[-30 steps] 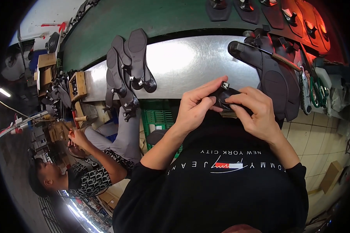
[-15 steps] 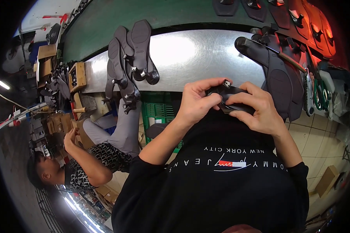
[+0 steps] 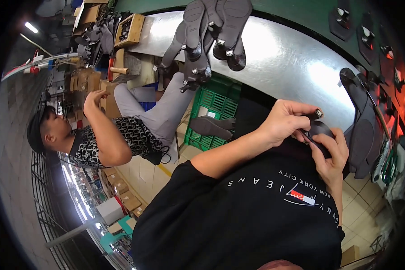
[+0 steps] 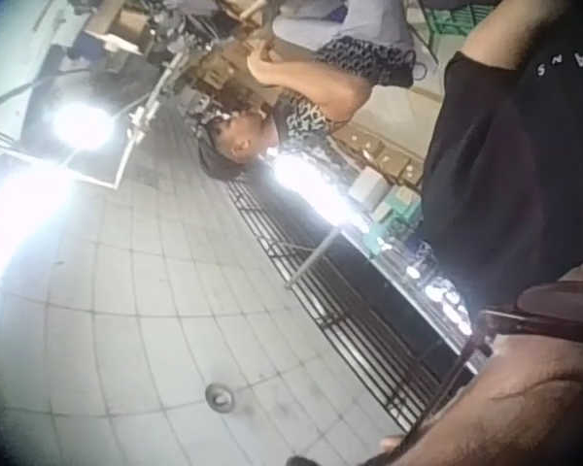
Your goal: The recorder is assembling high-heeled sandals by attaching straps to the soles and trimming excess material.
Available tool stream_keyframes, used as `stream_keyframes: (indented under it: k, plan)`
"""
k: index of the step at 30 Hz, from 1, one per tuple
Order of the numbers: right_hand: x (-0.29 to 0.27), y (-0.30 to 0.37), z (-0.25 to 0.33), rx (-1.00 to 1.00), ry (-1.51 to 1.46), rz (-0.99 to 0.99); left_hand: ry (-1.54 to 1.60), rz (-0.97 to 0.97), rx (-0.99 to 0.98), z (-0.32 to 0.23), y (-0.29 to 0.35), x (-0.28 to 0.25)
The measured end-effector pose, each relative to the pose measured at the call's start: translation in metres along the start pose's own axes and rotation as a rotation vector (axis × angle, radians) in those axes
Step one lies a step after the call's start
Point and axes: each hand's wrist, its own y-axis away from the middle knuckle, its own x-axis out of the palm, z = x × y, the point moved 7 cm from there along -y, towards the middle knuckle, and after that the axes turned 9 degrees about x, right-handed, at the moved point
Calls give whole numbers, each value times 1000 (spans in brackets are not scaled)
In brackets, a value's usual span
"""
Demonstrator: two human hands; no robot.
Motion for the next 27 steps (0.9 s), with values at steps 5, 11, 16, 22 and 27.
stream_keyframes:
  k: [5,11,16,22,27]
  plan:
    - [1,-3,10,2,40,62,120,41,26,1,7,-4]
    - [3,-9,0,251,-60,34,-222,99,24,-1,10,-17]
    - [-4,-7,-3,189,3,-8,-298,155,-13,-5,10,-12]
    - [-9,1,-2,144,23,-71,-229,183,-68,0,10,4]
    - [-9,6,-8,189,23,-73,-458,224,24,0,11,6]
